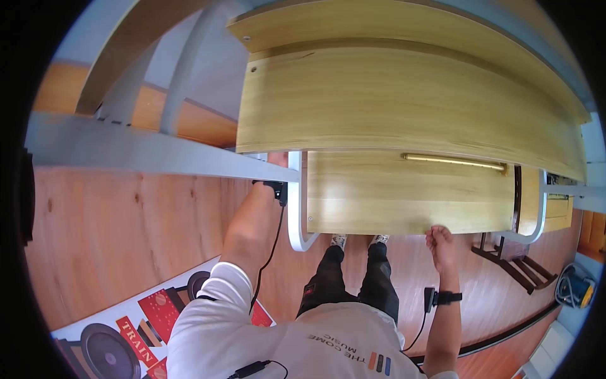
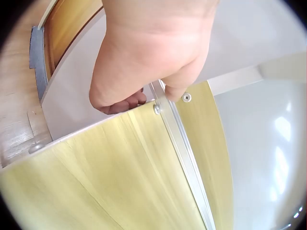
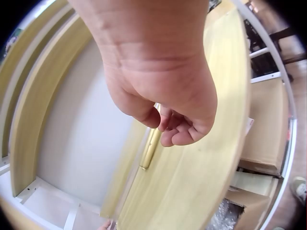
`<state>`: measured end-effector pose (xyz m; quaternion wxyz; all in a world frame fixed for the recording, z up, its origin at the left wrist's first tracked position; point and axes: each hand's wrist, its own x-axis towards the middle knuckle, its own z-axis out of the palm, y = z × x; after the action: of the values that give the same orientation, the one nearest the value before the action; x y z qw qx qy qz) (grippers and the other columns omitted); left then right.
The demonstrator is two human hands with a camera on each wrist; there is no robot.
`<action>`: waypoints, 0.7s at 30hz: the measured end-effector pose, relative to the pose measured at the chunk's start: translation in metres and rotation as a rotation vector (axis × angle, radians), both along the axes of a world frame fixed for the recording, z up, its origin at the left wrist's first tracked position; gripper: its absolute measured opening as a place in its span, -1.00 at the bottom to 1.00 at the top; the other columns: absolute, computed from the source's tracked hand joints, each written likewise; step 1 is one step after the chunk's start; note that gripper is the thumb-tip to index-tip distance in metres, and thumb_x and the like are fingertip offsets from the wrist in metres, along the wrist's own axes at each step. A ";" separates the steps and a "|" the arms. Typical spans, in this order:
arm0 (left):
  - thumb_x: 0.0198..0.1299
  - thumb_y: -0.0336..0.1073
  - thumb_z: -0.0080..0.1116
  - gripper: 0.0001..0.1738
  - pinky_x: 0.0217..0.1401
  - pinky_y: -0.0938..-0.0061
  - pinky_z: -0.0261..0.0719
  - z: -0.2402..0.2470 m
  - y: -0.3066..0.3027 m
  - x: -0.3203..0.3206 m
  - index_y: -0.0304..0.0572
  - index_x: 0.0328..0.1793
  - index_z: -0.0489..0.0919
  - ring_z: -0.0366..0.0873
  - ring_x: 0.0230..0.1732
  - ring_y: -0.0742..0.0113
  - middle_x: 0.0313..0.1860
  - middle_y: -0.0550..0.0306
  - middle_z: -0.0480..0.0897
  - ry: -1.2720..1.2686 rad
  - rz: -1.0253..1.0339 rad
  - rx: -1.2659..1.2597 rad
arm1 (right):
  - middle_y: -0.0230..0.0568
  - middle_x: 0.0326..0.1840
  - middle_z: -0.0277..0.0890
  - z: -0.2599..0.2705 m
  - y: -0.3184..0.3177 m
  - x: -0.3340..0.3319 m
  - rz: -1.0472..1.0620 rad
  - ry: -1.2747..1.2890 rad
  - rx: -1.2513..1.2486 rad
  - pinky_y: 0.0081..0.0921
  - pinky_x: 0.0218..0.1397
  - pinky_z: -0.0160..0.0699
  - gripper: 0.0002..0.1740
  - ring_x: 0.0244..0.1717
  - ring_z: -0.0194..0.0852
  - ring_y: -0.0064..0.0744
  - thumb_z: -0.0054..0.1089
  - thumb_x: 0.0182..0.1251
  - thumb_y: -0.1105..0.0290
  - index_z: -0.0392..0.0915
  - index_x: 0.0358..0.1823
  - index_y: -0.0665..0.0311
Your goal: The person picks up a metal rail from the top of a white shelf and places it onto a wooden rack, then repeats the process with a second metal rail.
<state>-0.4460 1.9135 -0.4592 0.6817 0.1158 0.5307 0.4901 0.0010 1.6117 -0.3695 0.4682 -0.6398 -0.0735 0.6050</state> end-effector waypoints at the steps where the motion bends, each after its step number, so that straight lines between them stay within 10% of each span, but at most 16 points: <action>1: 0.37 -0.32 0.13 -0.67 0.15 0.30 0.53 0.001 -0.001 0.000 -0.21 0.20 0.43 0.50 0.09 0.17 0.09 -0.02 0.53 0.001 -0.003 0.001 | -0.32 -0.27 0.59 0.001 -0.008 -0.004 0.015 0.002 -0.022 -0.63 -0.19 0.54 -0.90 -0.30 0.53 -0.57 0.01 0.49 0.42 0.51 -0.11 0.21; 21: 0.41 -0.26 0.07 -0.79 -0.02 0.38 0.53 -0.045 0.044 0.016 -0.17 0.05 0.49 0.54 -0.08 0.25 -0.09 0.08 0.57 -0.056 -0.238 0.048 | -0.31 -0.19 0.59 -0.006 -0.057 -0.012 0.102 -0.033 -0.109 -0.61 -0.11 0.56 -0.81 -0.20 0.54 -0.55 0.05 0.45 0.34 0.53 -0.04 0.25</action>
<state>-0.4303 1.9576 -0.5038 0.7467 0.1806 0.4820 0.4213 -0.0114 1.5543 -0.3758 0.4000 -0.6697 -0.0804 0.6206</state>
